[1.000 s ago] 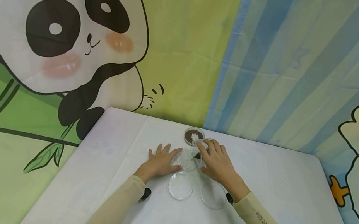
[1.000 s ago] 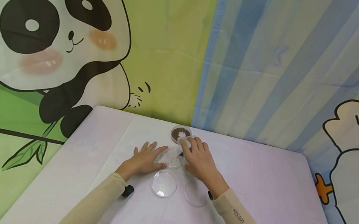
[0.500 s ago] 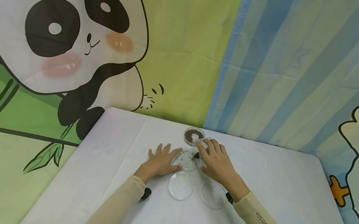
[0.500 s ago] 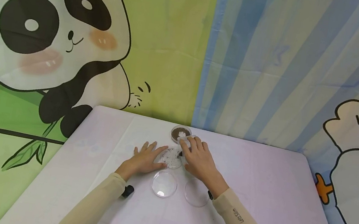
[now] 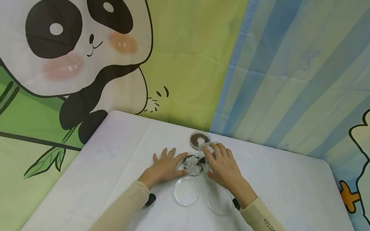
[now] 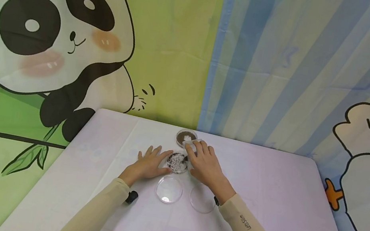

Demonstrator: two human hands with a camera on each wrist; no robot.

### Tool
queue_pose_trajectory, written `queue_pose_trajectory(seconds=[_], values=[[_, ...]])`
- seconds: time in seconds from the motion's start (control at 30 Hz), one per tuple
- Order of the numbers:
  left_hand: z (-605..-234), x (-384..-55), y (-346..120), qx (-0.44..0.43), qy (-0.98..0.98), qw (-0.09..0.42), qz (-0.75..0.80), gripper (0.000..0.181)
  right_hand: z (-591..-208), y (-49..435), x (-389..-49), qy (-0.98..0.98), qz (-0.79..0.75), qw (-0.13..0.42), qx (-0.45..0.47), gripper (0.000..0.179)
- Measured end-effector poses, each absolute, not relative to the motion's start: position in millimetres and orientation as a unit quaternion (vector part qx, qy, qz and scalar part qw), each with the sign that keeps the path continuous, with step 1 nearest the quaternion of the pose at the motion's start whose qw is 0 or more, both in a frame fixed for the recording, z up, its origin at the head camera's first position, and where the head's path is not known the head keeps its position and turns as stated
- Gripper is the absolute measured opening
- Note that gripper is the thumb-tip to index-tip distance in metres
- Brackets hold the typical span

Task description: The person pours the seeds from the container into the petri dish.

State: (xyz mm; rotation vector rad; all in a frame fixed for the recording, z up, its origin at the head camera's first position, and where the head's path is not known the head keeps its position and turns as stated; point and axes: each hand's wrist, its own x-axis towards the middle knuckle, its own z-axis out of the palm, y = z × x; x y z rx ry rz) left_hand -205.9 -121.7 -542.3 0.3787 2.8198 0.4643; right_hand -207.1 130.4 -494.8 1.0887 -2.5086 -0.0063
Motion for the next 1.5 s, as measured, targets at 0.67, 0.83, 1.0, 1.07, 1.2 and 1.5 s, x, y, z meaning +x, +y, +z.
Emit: queue_pose_trajectory(seconds=[0.67,0.83,1.0,1.07,1.2,1.5], values=[[-542,-206,-122,0.134,0.970,0.129,0.157,0.078,-493,129,-207,-0.904,0.000,0.185,0.385,0.104],[-541,-206,-121,0.133,0.969,0.130,0.160,0.078,-493,129,-207,-0.903,0.005,0.190,0.386,0.104],[-541,-207,-122,0.132,0.969,0.132,0.162,0.077,-492,129,-207,-0.904,0.016,0.190,0.382,0.105],[-541,-207,-122,0.131,0.969,0.133,0.163,0.077,-492,130,-207,-0.909,0.024,0.182,0.375,0.104],[-540,-207,-122,0.131,0.969,0.132,0.162,0.077,-493,132,-206,-0.925,0.055,0.153,0.344,0.100],[-542,-206,-122,0.130,0.970,0.131,0.161,0.077,-503,146,-205,-0.928,0.181,0.145,0.293,0.100]])
